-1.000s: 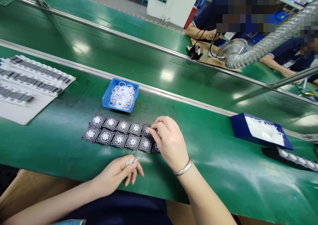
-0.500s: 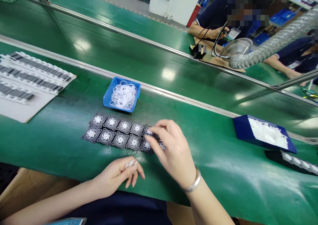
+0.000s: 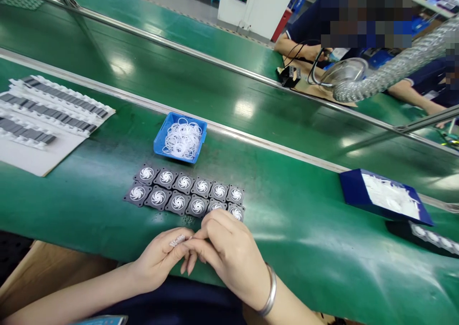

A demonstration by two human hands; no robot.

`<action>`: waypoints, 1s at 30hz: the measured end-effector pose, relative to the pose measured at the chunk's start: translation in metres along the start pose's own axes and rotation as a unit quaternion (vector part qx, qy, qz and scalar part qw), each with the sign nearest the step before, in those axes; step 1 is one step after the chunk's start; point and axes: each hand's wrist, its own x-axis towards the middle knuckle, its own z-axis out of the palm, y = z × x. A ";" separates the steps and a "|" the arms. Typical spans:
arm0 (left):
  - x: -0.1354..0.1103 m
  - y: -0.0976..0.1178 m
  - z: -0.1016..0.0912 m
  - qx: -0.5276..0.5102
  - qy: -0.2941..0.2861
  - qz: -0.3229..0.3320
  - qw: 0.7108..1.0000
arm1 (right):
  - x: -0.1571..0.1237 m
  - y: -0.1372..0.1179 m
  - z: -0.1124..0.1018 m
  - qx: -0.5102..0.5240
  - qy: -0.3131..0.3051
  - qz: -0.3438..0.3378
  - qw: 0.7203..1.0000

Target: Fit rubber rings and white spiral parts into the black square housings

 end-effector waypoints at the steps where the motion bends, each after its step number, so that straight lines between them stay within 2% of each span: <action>1: 0.000 -0.001 0.001 -0.037 0.014 -0.016 0.999 | 0.004 0.001 -0.004 0.011 0.017 0.008 1.000; 3: 0.000 -0.004 0.002 -0.109 0.042 -0.054 0.992 | 0.013 0.005 -0.011 -0.002 0.075 0.035 0.997; 6: 0.001 -0.010 0.004 -0.178 0.049 -0.110 0.977 | 0.028 0.016 -0.015 -0.087 0.140 0.054 0.985; 10: 0.000 -0.015 0.001 -0.212 0.032 -0.142 0.966 | 0.042 0.030 -0.009 -0.162 0.129 0.004 0.978; 13: -0.001 -0.013 -0.004 -0.198 0.037 -0.144 0.969 | 0.046 0.034 -0.004 -0.185 0.117 -0.026 0.975; 20: 0.000 -0.007 -0.012 -0.126 0.008 -0.142 0.982 | 0.049 0.041 0.003 -0.206 0.101 -0.038 0.973; 24: -0.002 -0.009 -0.013 -0.127 -0.002 -0.133 0.983 | 0.053 0.044 -0.001 -0.251 0.048 -0.052 0.965; 26: -0.003 -0.008 -0.014 -0.120 -0.003 -0.125 0.985 | 0.053 0.038 -0.010 -0.290 0.068 -0.060 0.953; 28: -0.004 -0.005 -0.014 -0.115 -0.006 -0.115 0.987 | 0.049 0.026 -0.019 -0.309 0.138 -0.055 0.939; 29: -0.003 -0.004 -0.014 -0.118 -0.008 -0.109 0.987 | 0.046 0.019 -0.022 -0.302 0.156 -0.052 0.939; 30: -0.003 -0.002 -0.014 -0.124 -0.009 -0.101 0.987 | 0.042 0.012 -0.023 -0.281 0.141 -0.048 0.948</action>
